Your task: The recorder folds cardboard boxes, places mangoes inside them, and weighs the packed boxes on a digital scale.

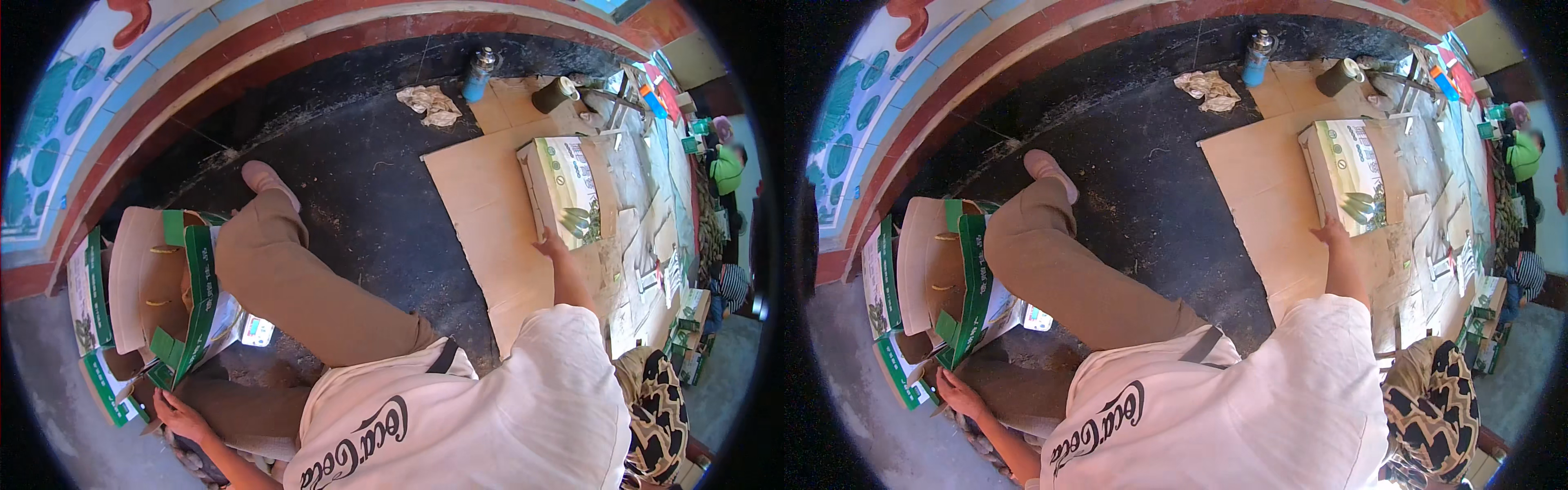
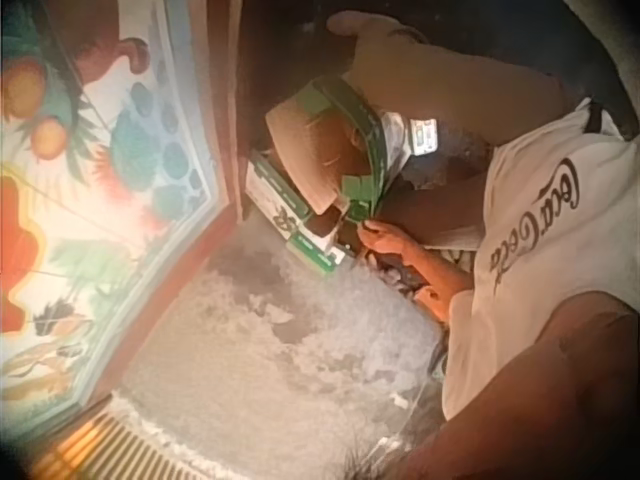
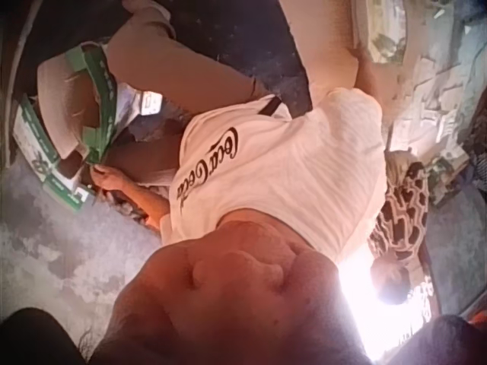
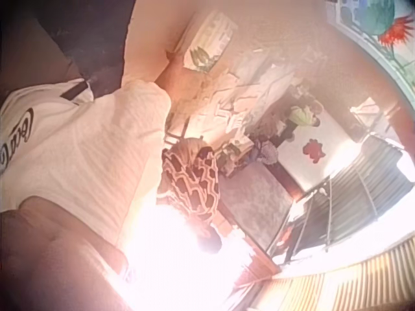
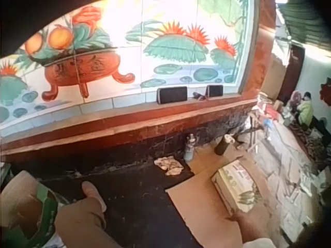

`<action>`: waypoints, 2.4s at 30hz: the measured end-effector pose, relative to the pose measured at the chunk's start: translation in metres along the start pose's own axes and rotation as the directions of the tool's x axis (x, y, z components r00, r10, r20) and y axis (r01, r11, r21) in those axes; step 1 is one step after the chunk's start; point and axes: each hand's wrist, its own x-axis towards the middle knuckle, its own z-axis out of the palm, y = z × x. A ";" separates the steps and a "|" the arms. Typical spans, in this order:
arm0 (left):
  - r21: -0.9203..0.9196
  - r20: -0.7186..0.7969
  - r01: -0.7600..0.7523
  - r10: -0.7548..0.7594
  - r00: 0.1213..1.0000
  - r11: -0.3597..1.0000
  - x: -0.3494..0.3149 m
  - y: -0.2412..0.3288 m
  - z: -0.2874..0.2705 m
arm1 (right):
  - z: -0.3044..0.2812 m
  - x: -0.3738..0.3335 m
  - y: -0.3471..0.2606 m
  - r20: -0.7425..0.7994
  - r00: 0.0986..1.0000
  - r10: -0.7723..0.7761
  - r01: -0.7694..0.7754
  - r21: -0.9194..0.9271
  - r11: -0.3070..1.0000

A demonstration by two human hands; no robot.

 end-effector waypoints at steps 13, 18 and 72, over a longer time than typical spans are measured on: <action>-0.129 -0.028 -0.020 0.017 0.999 0.991 -0.001 0.056 -0.019 | 0.125 -0.070 -0.166 0.053 0.760 -0.648 0.641 0.104 0.761; -0.092 0.042 -0.088 0.092 0.995 0.992 -0.007 0.061 -0.026 | 0.061 -0.098 -0.229 -0.006 0.625 -0.780 0.780 -0.006 0.625; -0.404 0.213 -0.040 0.137 0.967 0.914 0.037 0.047 -0.014 | -0.109 -0.454 -0.641 -0.364 -0.658 -0.659 0.677 -0.670 -0.306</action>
